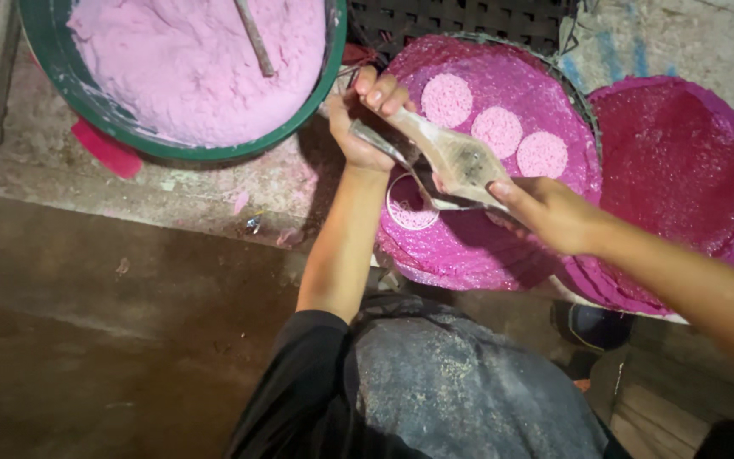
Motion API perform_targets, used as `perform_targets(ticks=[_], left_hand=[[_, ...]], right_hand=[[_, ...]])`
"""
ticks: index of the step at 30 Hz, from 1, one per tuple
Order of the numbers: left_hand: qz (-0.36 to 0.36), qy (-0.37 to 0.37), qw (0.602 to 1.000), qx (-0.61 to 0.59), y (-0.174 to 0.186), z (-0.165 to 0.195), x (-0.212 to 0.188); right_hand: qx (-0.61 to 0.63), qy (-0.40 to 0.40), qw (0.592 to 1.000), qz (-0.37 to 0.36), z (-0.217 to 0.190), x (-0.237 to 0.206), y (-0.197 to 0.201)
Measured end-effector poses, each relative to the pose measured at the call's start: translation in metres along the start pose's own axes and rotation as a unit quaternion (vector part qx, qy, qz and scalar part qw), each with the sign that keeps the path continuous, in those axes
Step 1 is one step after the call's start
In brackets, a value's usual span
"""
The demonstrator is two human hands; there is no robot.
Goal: The person scoops pink dough from a green basin using a metal scoop and presses it into a circular mold on a pink tray. They repeat this process to form multiple round dough pieces, then stack the trays and continue shaping more dough.
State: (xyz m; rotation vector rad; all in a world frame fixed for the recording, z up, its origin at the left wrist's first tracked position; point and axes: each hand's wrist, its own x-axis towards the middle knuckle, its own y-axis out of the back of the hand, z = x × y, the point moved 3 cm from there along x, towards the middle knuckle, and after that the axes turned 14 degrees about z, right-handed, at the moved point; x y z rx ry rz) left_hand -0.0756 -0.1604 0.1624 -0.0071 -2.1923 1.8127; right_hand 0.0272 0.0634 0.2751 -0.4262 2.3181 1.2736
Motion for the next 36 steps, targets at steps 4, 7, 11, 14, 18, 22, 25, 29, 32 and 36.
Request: perform_targets(ticks=[4,7,11,14,18,22,25,29,32,36], left_hand=[[-0.011,0.003,0.999,0.042,-0.011,0.016,0.009],[-0.017,-0.006,0.998,0.068,-0.018,0.027,0.009],[0.002,-0.014,0.996,0.092,-0.018,0.032,-0.003],[0.077,-0.031,0.991,0.1,-0.009,0.021,-0.014],[0.103,-0.007,0.994,0.037,-0.002,-0.003,-0.014],[0.087,-0.003,0.994,0.068,-0.006,0.005,0.002],[0.082,0.013,0.993,0.088,-0.008,0.015,0.006],[0.1,0.013,0.992,0.076,-0.013,0.009,0.003],[0.091,-0.009,0.991,0.101,-0.028,0.006,0.003],[0.051,-0.03,0.967,0.248,-0.061,0.029,-0.004]], right_hand=[[0.04,0.028,0.999,0.023,-0.006,0.004,-0.013],[0.06,0.055,0.997,0.017,-0.007,0.008,-0.025],[0.11,0.025,0.993,-0.02,-0.003,0.005,-0.038],[0.101,-0.047,0.993,-0.048,0.005,-0.001,-0.035],[0.023,-0.063,0.997,-0.032,0.013,-0.003,-0.017],[0.017,-0.023,0.999,0.021,0.012,0.002,-0.017],[0.055,0.015,0.998,0.038,0.011,0.002,-0.022],[0.055,-0.015,0.998,0.025,0.017,0.002,-0.021],[0.02,0.015,0.998,0.056,0.016,0.007,-0.023],[0.162,0.122,0.974,0.104,0.014,0.01,-0.044]])
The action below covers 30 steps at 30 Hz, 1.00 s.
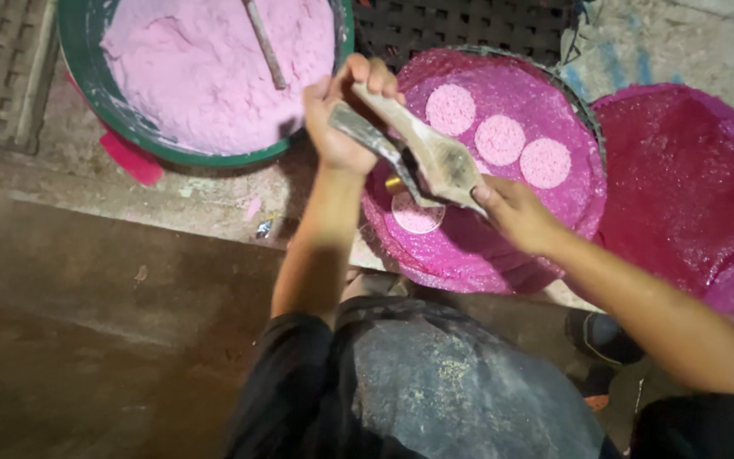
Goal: The person scoops pink dough from a green basin using a metal scoop and presses it into a circular mold on a pink tray. They repeat this process to form multiple round dough pieces, then stack the trays and continue shaping more dough.
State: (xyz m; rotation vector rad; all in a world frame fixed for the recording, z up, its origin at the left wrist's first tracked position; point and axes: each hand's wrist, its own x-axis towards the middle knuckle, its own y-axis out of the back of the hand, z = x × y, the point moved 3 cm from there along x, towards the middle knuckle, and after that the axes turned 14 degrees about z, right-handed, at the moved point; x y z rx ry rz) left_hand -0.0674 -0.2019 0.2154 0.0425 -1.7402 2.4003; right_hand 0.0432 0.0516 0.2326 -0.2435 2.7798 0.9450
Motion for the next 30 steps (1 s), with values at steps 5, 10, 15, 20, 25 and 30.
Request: perform_targets(ticks=[5,10,15,20,25,30], left_hand=[[0.199,-0.011,0.872,0.447,0.013,0.015,-0.049],[0.069,-0.057,0.564,0.821,0.007,-0.039,-0.132],[0.027,-0.148,0.473,0.868,0.002,-0.061,-0.151],[0.016,-0.241,0.46,0.855,-0.003,-0.059,-0.157],[-0.086,-0.2,0.51,0.832,-0.01,-0.085,-0.171],[-0.137,-0.074,0.46,0.874,-0.011,-0.112,-0.167]], right_hand=[[0.128,0.157,0.978,0.043,0.016,-0.026,0.007],[0.339,0.144,0.923,0.109,0.034,-0.055,0.019],[0.388,0.131,0.892,0.19,0.046,-0.075,0.019],[0.43,0.091,0.868,0.231,0.061,-0.098,0.019],[0.463,0.054,0.841,0.275,0.084,-0.12,0.018],[0.472,0.039,0.82,0.323,0.106,-0.139,0.013]])
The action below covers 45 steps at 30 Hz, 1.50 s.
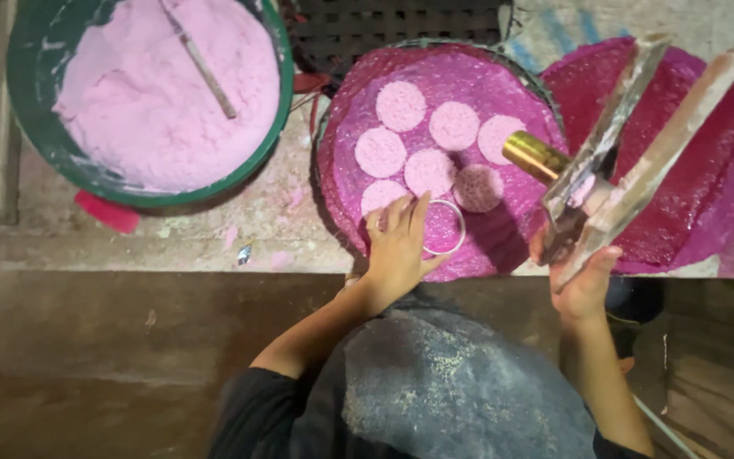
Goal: The person scoops pink dough from a green basin using a metal scoop and presses it into a circular mold on a pink tray. They repeat this process to form multiple round dough pieces, then stack the trays and continue shaping more dough.
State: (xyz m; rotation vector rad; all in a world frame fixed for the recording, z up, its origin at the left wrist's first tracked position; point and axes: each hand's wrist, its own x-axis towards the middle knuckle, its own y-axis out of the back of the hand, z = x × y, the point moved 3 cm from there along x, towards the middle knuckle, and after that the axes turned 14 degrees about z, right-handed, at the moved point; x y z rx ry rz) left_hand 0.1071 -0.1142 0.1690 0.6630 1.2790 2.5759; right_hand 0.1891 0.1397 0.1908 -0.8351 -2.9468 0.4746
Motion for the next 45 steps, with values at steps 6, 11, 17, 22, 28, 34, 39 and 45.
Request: perform_targets(ticks=[6,11,17,22,28,34,39,45], left_hand=[[0.045,0.094,0.994,-0.042,0.014,-0.036,-0.013],[0.249,0.252,0.864,-0.359,-0.002,-0.094,-0.045],[0.136,0.247,0.913,-0.296,-0.027,-0.155,-0.031],[0.066,0.189,0.94,-0.277,0.008,-0.2,0.068],[0.131,0.107,0.806,-0.567,0.071,-0.111,0.121],[0.002,0.103,0.288,-0.952,0.088,-0.046,0.139],[0.107,0.184,0.247,-0.945,0.055,-0.063,0.132],[0.139,0.152,0.277,-0.939,0.05,-0.101,0.121]], right_hand=[[0.03,-0.05,0.998,0.007,0.006,-0.014,0.021],[0.055,-0.047,0.997,0.03,0.001,-0.008,0.016],[0.007,-0.078,0.995,-0.061,-0.007,0.014,-0.007],[-0.077,-0.152,0.974,-0.147,0.009,0.047,-0.028],[-0.319,-0.215,0.882,-0.271,0.001,0.066,-0.071],[-0.408,-0.387,0.767,-0.309,-0.039,0.084,-0.112],[-0.572,-0.239,0.716,-0.322,-0.047,0.096,-0.132],[-0.611,-0.107,0.714,-0.326,-0.034,0.08,-0.163]])
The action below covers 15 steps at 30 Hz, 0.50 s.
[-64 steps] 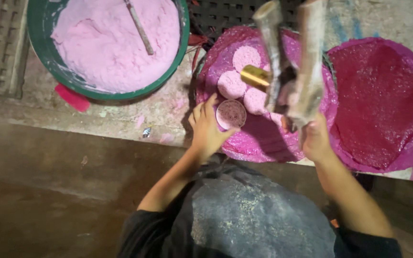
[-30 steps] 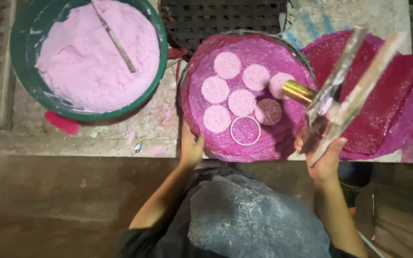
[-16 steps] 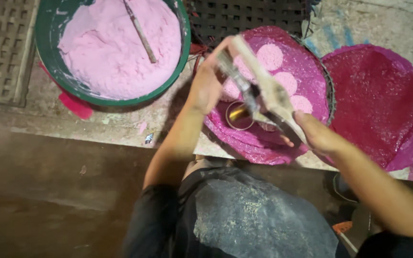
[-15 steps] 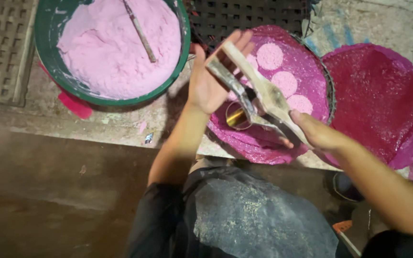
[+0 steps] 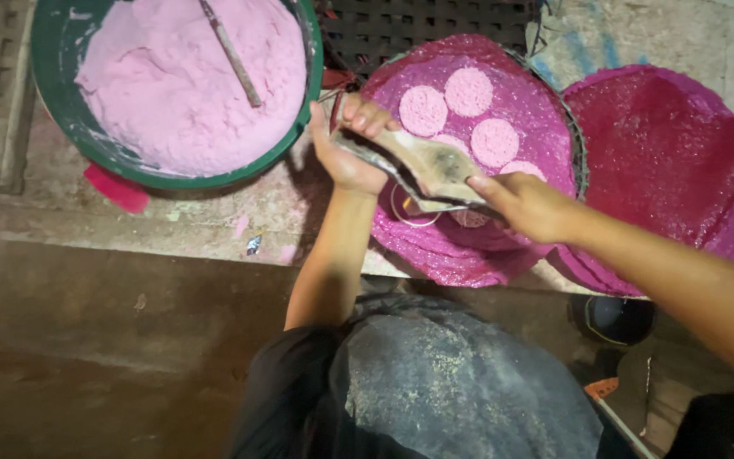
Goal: The person scoops pink dough from a green basin using a metal scoop and presses it into a circular mold on a pink tray. They repeat this process to form multiple round dough pieces, then stack the trays and continue shaping more dough.
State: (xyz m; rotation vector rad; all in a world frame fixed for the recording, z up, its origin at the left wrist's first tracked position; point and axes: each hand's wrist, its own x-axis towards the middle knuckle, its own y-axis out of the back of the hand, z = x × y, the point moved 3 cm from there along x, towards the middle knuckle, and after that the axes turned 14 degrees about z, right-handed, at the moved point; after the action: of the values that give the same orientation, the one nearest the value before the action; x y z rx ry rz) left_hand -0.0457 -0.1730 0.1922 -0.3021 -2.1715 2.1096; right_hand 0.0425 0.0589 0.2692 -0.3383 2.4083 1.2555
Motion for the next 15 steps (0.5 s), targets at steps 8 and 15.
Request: perform_targets(ticks=[8,15], left_hand=[[0.061,-0.013,0.998,-0.01,0.027,-0.014,-0.007],[0.061,-0.015,0.998,-0.001,0.023,-0.027,0.018]], right_hand=[[-0.038,-0.005,0.999,0.001,-0.008,-0.01,0.003],[-0.11,0.068,0.983,0.128,-0.011,-0.01,0.018]])
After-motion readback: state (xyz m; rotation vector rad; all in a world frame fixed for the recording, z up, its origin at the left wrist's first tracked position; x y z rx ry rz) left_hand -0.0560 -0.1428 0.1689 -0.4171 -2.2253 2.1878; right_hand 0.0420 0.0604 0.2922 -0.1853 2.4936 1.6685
